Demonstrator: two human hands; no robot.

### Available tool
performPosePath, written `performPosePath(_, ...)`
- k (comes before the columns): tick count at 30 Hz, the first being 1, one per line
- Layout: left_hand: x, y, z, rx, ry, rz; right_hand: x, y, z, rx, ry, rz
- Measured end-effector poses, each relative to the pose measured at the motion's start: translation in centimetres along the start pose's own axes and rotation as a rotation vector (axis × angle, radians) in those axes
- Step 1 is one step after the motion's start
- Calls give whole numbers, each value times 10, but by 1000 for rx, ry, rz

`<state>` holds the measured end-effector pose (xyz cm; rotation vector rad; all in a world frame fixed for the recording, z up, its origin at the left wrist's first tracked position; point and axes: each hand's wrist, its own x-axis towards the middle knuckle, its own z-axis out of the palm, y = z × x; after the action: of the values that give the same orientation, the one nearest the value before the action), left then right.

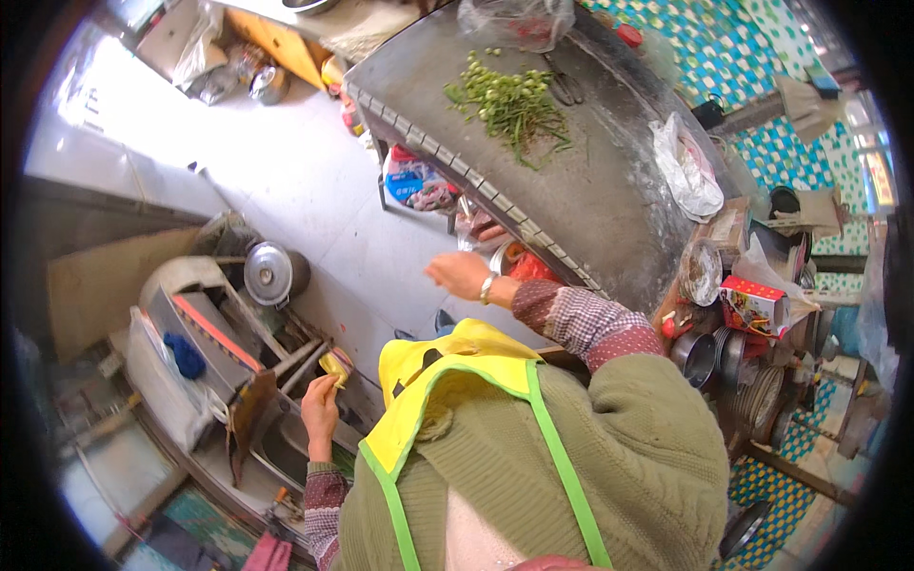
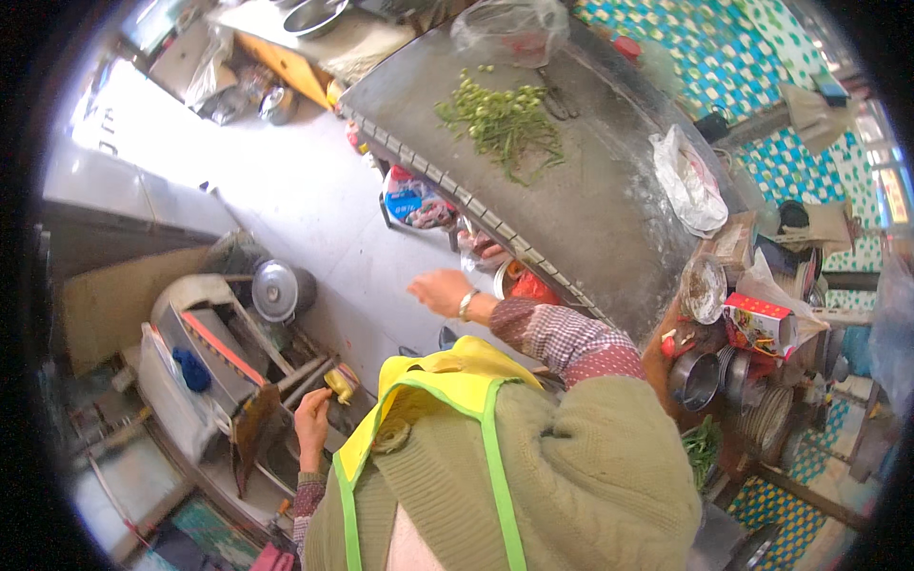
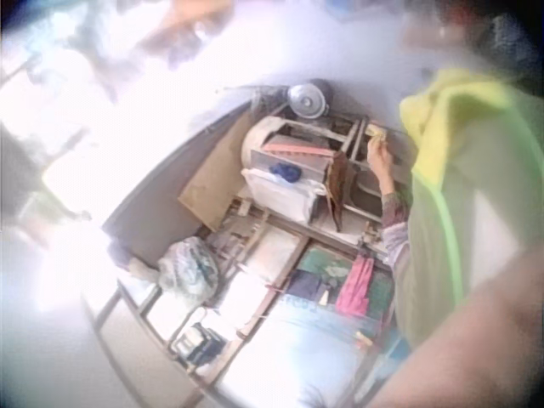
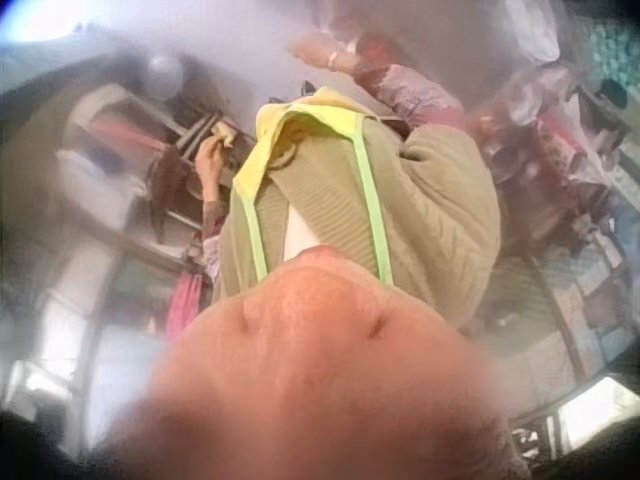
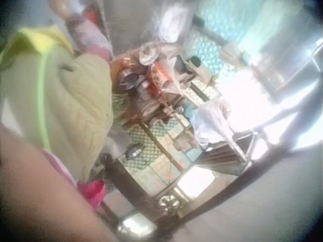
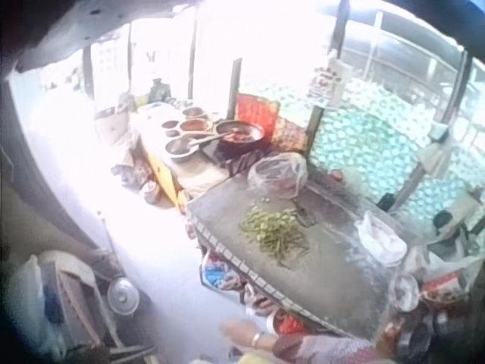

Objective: The person retrieves green vegetables from a refrigerator, washes them under running water in a sink, and places them on a countertop. They also wipe the countertop with a cloth.

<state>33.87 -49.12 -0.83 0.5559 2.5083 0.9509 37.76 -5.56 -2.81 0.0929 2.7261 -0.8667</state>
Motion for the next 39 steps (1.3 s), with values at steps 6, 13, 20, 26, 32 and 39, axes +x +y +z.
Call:
performPosePath(6, 122, 57, -2, -117, -166, 32, 3, 152, -106, 124, 694, 204)
performPosePath(13, 302, 124, 12, -137, -325, 187, 48, 325, -223, -94, 908, 566)
performPosePath(20, 502, 274, 66, 9, -428, 614, 86, 388, -252, -226, 694, 695)
performPosePath(26, 614, 428, 150, 128, -312, 781, 86, 385, -286, -165, 365, 886)
performPosePath(32, 665, 476, 223, 450, -324, 755, 90, 381, -303, -146, 273, 890)
performPosePath(39, 694, 464, 237, 629, -28, 875, 76, 408, -316, -33, 343, 751)
